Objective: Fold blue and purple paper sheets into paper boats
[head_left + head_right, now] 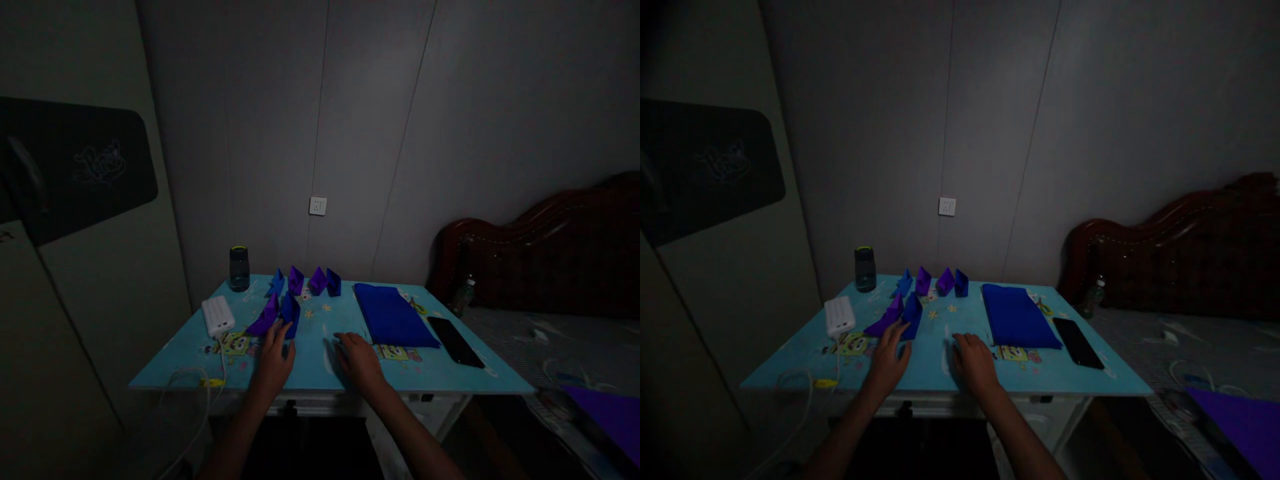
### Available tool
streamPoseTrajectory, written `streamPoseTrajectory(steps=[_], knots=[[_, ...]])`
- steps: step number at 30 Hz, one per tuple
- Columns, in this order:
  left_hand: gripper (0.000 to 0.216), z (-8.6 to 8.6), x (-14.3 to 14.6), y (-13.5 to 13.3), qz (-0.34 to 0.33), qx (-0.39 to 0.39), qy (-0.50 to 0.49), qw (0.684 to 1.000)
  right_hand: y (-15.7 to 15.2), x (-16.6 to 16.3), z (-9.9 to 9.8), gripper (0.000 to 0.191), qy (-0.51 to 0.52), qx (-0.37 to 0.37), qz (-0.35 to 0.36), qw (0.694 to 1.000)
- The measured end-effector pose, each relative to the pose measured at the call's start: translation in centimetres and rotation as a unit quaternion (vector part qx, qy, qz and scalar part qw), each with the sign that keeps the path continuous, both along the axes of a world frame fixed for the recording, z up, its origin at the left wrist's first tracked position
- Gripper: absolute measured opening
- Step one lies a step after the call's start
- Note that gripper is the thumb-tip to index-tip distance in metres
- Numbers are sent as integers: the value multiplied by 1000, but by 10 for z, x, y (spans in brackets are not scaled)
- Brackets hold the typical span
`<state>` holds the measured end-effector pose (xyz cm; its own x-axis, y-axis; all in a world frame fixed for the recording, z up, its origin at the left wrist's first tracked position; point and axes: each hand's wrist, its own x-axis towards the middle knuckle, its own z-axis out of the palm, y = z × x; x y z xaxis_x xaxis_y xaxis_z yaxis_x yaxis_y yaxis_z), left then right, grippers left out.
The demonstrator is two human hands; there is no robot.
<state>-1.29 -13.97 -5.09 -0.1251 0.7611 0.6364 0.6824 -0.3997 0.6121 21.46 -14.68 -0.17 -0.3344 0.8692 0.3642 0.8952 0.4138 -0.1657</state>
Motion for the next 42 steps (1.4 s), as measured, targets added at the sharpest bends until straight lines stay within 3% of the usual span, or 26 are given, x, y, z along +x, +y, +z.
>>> streamPoseTrajectory(steps=[6,11,17,22,25,28,31,32,34,37,38,42], knots=[[34,-13,-2,7,8,1,34,999,19,108,-8,28,-37,-14,-104,994],[32,-19,-5,12,1,7,54,999,28,138,-14,35,-55,-61,-114,990],[29,-21,-7,18,1,5,70,998,34,136,-13,27,-73,-70,-117,988],[28,-6,-1,1,18,52,61,997,37,137,-3,25,-60,-32,-124,990],[27,9,18,-16,-39,64,24,997,32,129,0,30,-32,7,-133,991],[26,25,46,-27,-127,-13,-50,990,26,115,-2,29,-6,38,-126,991],[30,38,73,-22,-231,-154,-168,946,21,102,-7,25,21,69,-106,992],[33,41,80,-17,-255,-220,-211,918,19,98,-9,24,30,79,-98,992],[46,44,90,-2,-274,-278,-240,889,14,91,-14,22,41,99,-76,991],[64,43,97,22,-283,-334,-281,854,1,77,-19,18,43,122,-11,992],[66,42,98,28,-287,-345,-296,843,-5,72,-19,17,59,146,48,986],[55,38,95,45,-319,-353,-337,812,-29,50,-12,16,93,145,206,963]])
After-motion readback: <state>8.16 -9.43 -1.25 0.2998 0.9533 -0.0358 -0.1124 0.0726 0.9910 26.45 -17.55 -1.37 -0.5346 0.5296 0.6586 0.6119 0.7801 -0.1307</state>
